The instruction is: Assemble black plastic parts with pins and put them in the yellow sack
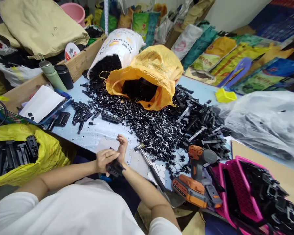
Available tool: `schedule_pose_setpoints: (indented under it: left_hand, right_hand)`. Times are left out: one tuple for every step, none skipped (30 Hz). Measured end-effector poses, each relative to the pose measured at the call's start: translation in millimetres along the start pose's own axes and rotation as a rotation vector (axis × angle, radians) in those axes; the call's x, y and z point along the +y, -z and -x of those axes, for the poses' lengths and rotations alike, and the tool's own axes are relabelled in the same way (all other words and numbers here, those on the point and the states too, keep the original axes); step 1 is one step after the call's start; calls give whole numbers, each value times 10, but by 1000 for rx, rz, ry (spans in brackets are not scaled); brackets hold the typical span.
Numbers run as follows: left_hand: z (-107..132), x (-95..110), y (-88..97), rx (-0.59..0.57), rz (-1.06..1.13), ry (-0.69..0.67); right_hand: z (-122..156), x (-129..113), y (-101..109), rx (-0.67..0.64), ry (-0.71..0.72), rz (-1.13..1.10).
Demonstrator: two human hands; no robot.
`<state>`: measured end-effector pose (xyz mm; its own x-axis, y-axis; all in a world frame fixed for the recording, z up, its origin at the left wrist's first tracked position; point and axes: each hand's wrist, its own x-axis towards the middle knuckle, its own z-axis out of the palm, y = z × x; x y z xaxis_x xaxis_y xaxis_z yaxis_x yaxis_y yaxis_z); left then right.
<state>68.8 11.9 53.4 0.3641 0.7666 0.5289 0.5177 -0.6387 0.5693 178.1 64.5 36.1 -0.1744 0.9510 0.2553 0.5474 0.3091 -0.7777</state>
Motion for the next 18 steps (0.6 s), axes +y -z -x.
schedule_pose_setpoints:
  left_hand:
    - [-38, -192, 0, -15, -95, -33]
    - [-88, -388, 6, -61, -193, -39]
    - [-152, -581, 15, -130, -277, -17]
    - [-231, -765, 26, -203, -343, 16]
    - [-326, -935, 39, -259, -391, 45]
    - [-439, -1090, 56, -285, -425, 75]
    - [-567, -1234, 79, -276, -452, 109]
    - [-709, -1371, 112, -237, -477, 153]
    - [-861, -1507, 155, -183, -505, 215]
    - [-1017, -1646, 208, -131, -535, 294]
    - [-1170, -1791, 267, -95, -568, 382]
    - [-1314, -1941, 327, -88, -599, 467]
    - [-1441, -2090, 380, -107, -622, 530]
    - [-1549, -2234, 421, -141, -640, 571]
    - [-1634, -2363, 445, -180, -651, 588]
    - [-1698, -2473, 450, -214, -658, 587]
    - [-1742, -2559, 438, -234, -663, 581]
    - [-1772, -2622, 412, -240, -669, 576]
  right_hand:
    - [-238, 108, 10, -22, 45, 34]
    - [-505, 220, 50, -58, 106, 76]
    - [-796, 330, 108, -89, 163, 129]
    - [-1107, 435, 176, -91, 192, 191]
    - [-1427, 531, 245, -64, 192, 252]
    - [-1748, 617, 309, -44, 181, 320]
    - [-2060, 692, 363, -35, 153, 393]
    - [-2354, 756, 402, -34, 114, 461]
    - [-2624, 810, 426, -41, 60, 521]
    - [-2863, 855, 431, -52, -2, 570]
    - [-3071, 890, 417, -65, -62, 603]
    - [-3248, 915, 384, -76, -112, 623]
    - [-3397, 932, 334, -84, -148, 631]
    - [-3521, 938, 268, -93, -181, 634]
    - [-3625, 935, 193, -101, -216, 639]
    - [-3713, 923, 112, -112, -262, 650]
    - [-3786, 905, 32, -127, -320, 669]
    - [-3845, 882, -38, -147, -368, 692]
